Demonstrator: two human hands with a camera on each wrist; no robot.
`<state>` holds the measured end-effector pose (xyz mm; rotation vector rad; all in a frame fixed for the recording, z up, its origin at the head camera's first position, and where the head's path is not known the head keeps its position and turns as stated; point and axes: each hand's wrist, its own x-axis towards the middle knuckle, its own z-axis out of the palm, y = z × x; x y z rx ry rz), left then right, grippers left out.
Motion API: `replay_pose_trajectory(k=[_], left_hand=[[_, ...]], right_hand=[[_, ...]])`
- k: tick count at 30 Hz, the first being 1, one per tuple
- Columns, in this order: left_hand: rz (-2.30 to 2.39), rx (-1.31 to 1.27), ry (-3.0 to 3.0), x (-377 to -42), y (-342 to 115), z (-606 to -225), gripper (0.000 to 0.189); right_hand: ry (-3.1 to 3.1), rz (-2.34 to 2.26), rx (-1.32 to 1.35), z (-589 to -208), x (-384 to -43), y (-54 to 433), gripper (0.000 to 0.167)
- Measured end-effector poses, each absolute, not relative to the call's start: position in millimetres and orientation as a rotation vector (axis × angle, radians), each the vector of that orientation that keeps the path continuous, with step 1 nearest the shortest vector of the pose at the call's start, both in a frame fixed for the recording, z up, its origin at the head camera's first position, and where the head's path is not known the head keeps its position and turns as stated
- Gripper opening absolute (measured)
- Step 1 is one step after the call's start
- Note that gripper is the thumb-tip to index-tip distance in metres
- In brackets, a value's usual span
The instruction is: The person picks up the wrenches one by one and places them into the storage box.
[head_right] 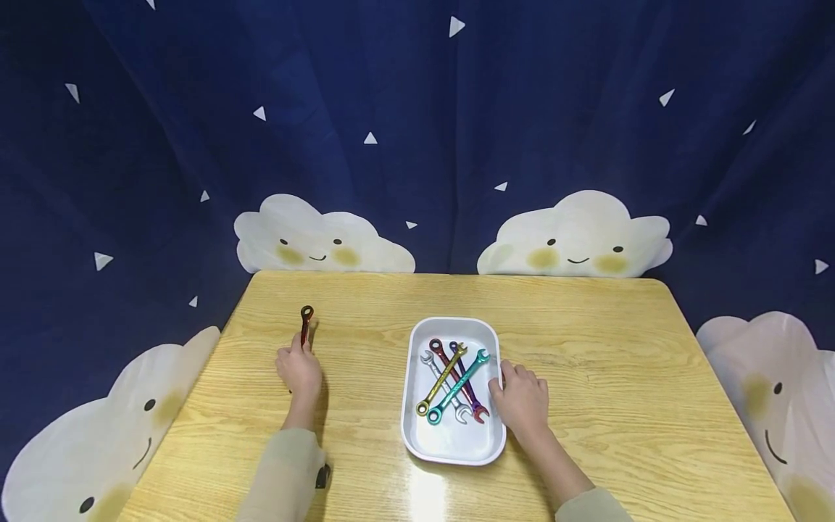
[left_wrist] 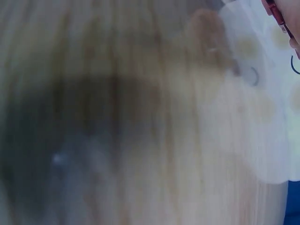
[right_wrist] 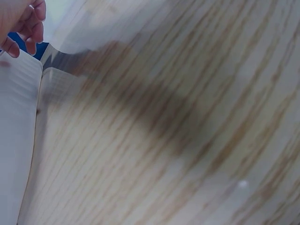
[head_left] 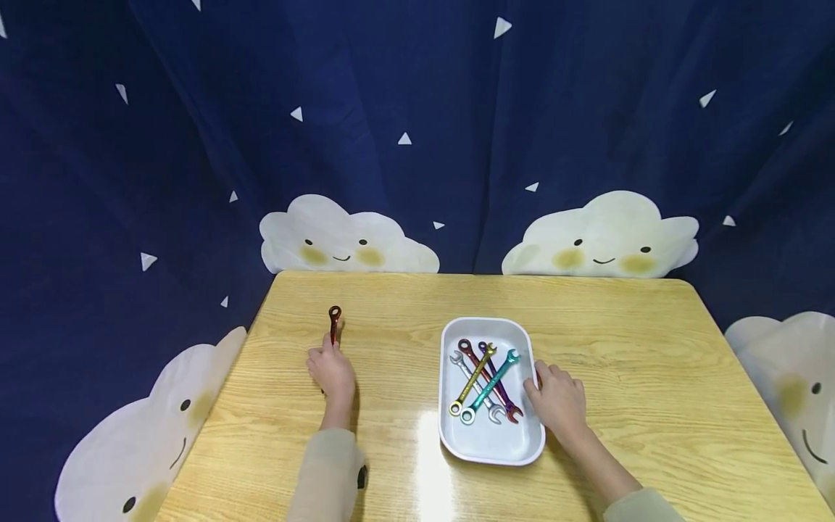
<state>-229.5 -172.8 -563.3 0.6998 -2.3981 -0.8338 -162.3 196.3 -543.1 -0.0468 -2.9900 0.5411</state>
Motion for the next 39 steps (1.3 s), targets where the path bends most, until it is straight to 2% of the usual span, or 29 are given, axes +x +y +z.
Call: replay_pose_trajectory(k=[29, 39], left_hand=[[-0.989, 0.381, -2.461, -222, -96, -542, 0.032], [-0.972, 0.28, -2.458, -216, -70, -539, 0.029]], right_hand=[[-2.985, 0.53, -0.04, -548, -164, 198, 0.041], [-2.956, 0.53, -0.028, -548, -164, 198, 0.037]])
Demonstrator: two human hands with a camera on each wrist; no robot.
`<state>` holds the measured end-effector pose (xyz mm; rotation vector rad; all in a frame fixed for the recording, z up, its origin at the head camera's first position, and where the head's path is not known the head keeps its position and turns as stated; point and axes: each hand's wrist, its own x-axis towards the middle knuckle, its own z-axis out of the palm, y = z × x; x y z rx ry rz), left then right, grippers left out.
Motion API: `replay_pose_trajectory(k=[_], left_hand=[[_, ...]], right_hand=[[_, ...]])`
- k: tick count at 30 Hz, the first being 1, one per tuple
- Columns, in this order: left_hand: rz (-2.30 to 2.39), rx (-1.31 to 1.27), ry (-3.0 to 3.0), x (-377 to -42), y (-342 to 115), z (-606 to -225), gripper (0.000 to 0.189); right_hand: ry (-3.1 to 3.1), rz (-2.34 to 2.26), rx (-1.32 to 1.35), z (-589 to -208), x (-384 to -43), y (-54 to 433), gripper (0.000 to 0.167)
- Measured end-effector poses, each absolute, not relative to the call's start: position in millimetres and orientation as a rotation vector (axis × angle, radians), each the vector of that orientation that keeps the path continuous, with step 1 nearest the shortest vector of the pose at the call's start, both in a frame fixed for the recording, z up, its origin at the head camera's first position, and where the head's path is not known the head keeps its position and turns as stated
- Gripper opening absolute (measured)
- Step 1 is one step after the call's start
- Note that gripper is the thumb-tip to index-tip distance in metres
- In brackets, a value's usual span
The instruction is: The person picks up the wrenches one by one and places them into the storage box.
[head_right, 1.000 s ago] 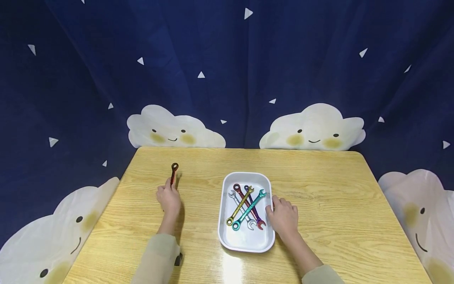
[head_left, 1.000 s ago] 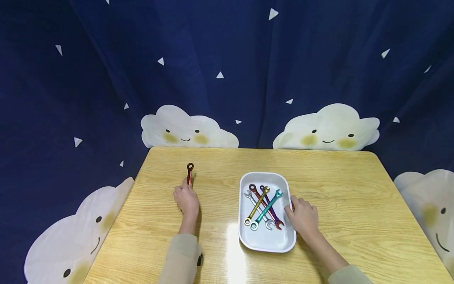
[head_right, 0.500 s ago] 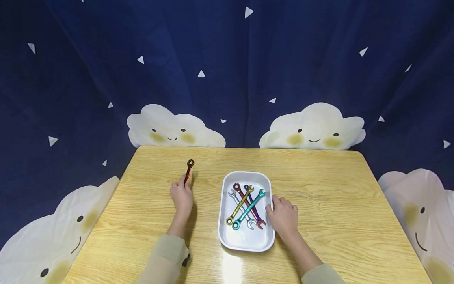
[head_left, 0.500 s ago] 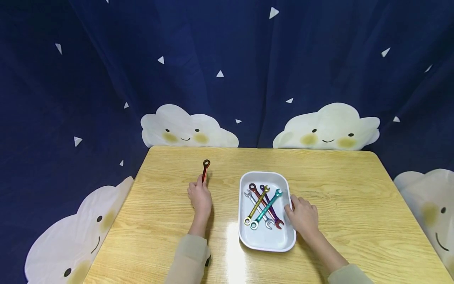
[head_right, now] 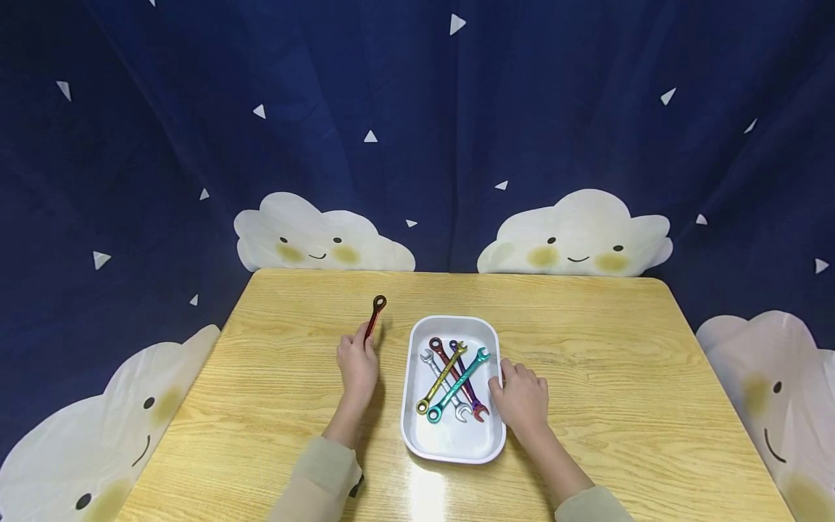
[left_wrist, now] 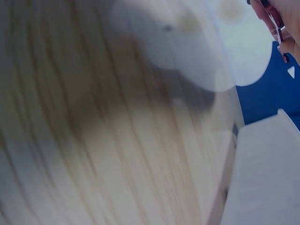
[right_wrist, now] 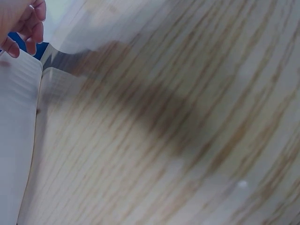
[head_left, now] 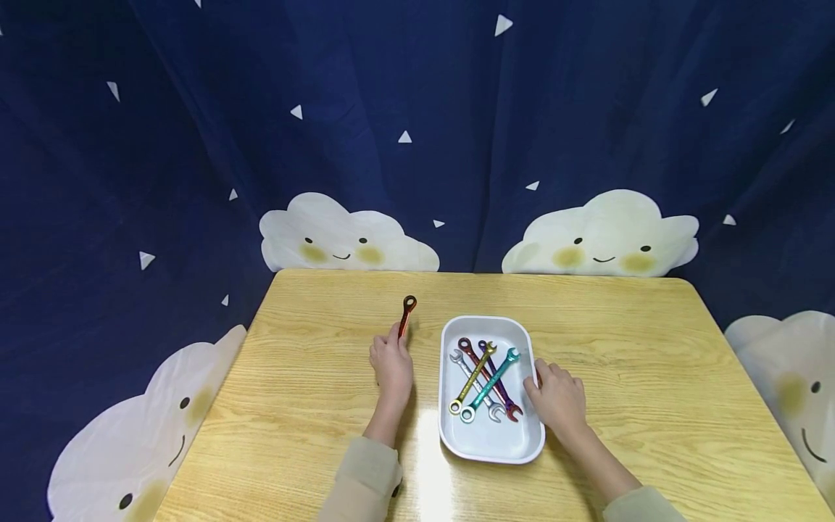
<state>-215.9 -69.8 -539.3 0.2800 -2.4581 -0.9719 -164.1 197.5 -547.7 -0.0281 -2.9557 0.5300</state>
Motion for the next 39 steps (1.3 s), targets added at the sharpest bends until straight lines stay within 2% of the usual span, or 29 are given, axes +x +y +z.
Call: replay_pose_trajectory(k=[39], left_hand=[[-1.021, 0.051, -2.593, -189, 10, -510, 0.031]], right_hand=[[-2.984, 0.546, -0.042, -547, -164, 198, 0.038]])
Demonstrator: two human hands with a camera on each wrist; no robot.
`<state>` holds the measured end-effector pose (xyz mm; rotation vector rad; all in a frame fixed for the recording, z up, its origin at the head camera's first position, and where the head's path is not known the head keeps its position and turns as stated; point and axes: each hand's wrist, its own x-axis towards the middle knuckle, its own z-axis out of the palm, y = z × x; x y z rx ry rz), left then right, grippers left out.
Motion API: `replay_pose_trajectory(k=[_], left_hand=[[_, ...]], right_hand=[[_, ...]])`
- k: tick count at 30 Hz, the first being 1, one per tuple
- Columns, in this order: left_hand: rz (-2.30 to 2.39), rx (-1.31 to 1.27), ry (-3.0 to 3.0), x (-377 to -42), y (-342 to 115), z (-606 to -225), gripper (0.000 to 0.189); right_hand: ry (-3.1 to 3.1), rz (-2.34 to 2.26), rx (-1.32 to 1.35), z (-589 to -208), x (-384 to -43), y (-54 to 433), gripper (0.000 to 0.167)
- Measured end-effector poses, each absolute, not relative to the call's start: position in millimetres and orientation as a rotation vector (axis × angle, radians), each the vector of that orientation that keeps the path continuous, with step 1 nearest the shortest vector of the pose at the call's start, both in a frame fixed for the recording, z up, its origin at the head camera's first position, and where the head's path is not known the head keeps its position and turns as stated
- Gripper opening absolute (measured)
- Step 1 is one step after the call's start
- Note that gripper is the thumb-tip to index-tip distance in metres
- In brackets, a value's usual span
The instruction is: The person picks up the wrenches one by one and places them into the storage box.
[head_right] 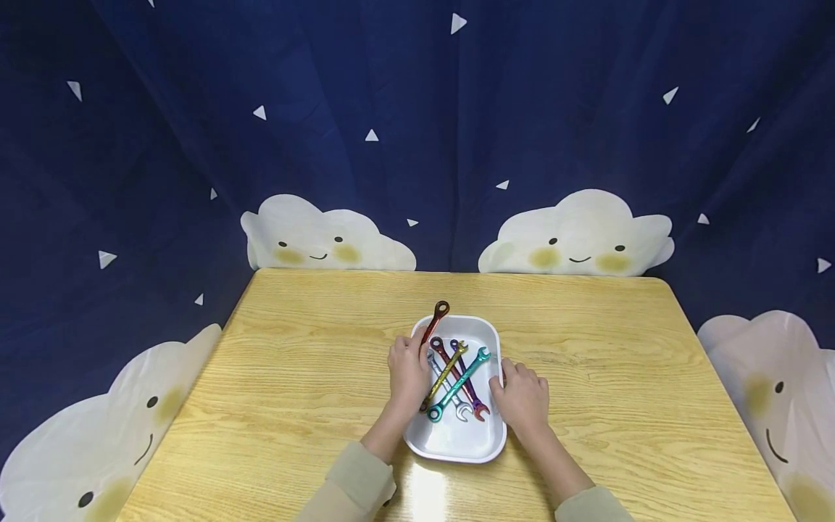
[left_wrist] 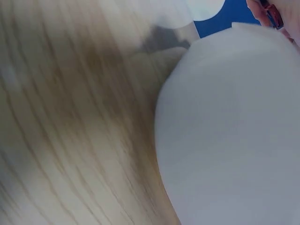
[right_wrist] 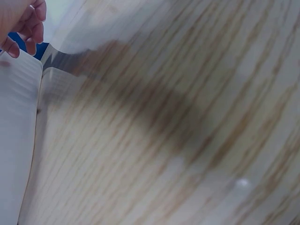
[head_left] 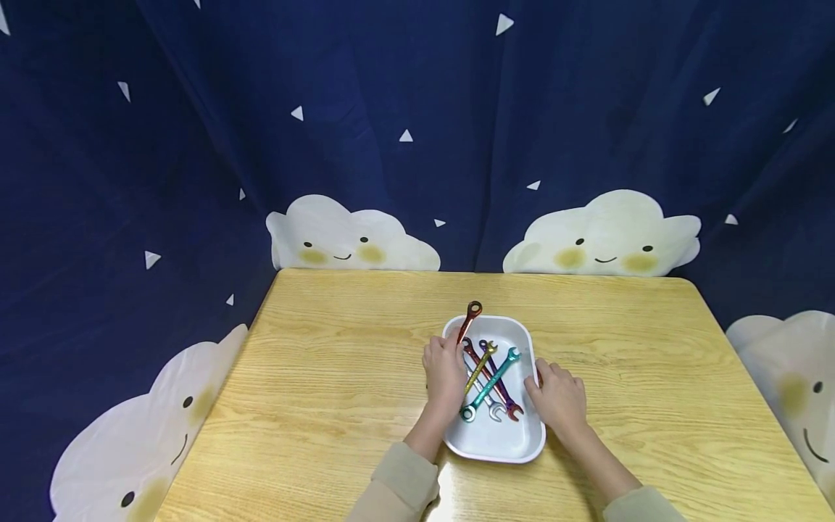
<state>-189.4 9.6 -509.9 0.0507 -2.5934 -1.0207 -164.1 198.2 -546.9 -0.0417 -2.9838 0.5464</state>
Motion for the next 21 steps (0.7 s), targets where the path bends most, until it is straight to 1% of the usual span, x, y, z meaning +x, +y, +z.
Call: replay_pose_trajectory(k=[12, 21], left_hand=[[-0.917, -0.06, -2.555, -185, 26, -517, 0.029], [-0.844, -0.091, -2.616, -182, 34, -526, 0.03]], right_hand=[[-2.985, 0.556, -0.044, -548, -165, 198, 0.037], [-2.977, 0.549, -0.039, -549, -166, 199, 0.036]])
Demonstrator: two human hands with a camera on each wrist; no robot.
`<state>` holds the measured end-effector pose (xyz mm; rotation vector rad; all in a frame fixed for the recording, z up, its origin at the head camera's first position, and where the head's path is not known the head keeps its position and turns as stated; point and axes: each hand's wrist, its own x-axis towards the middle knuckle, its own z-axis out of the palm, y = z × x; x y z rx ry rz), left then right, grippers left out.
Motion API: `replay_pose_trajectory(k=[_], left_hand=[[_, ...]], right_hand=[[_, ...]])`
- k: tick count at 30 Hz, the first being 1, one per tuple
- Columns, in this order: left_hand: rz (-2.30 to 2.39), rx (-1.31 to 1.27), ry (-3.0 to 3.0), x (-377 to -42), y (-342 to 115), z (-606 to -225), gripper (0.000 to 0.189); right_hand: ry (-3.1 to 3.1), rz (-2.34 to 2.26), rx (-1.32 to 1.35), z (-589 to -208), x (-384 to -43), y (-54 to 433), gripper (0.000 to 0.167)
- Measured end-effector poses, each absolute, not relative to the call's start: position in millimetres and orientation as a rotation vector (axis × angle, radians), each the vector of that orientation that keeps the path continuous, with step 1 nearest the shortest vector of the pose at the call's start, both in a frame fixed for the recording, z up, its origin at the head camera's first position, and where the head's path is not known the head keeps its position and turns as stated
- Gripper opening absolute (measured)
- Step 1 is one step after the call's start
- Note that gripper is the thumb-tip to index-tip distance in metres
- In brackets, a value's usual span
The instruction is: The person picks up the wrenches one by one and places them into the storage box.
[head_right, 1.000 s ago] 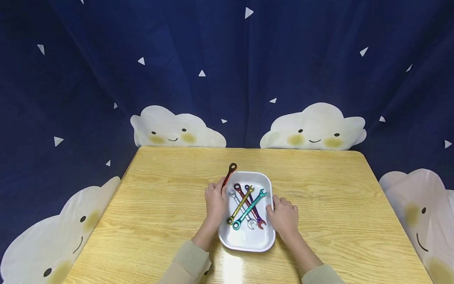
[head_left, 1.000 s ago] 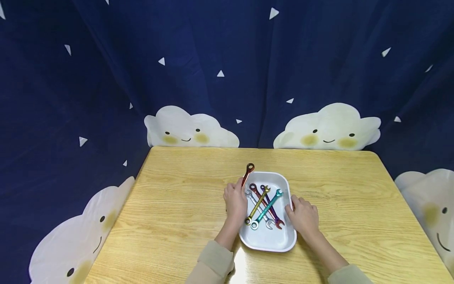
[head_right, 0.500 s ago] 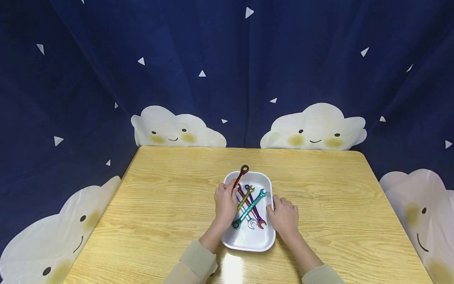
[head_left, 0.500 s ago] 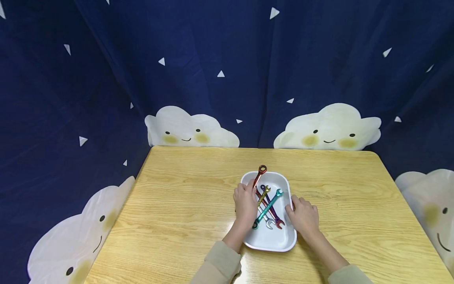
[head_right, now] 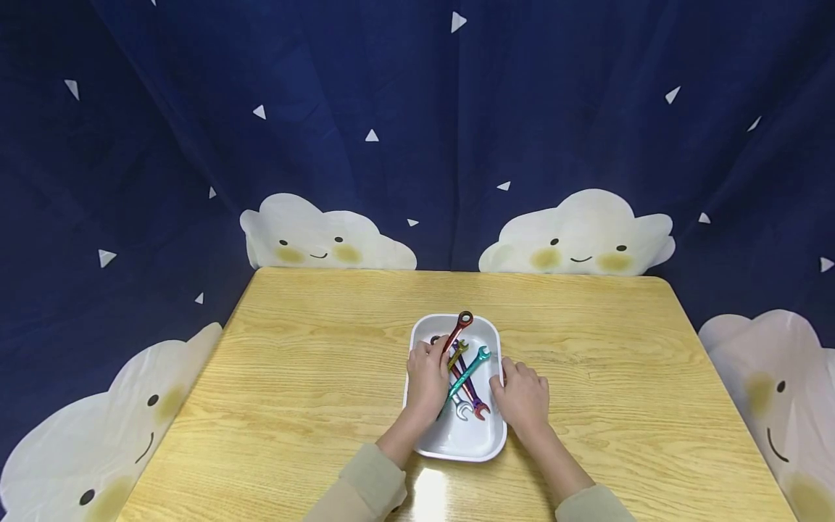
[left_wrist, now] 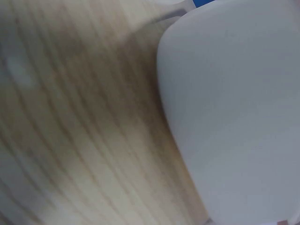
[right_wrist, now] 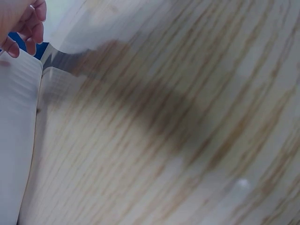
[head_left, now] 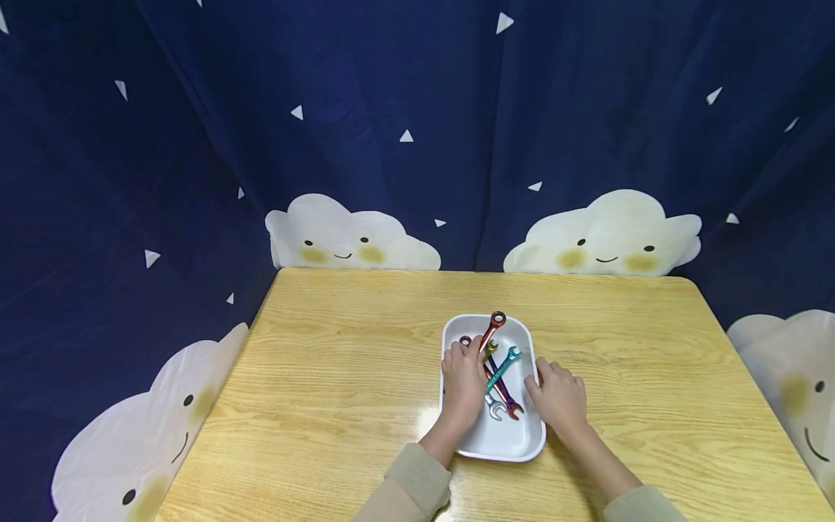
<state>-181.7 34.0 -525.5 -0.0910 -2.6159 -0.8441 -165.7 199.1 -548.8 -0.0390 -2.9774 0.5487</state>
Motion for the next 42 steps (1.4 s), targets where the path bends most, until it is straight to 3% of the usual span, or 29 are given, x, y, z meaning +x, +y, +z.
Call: replay_pose_trajectory(k=[28, 42], left_hand=[[-0.666, -0.065, -2.707, -183, 41, -550, 0.027], [-0.557, -0.108, -2.852, -179, 46, -556, 0.037]], right_hand=[[-2.964, 0.539, -0.05, -551, -167, 199, 0.035], [-2.972, 0.544, -0.043, -549, -166, 199, 0.035]])
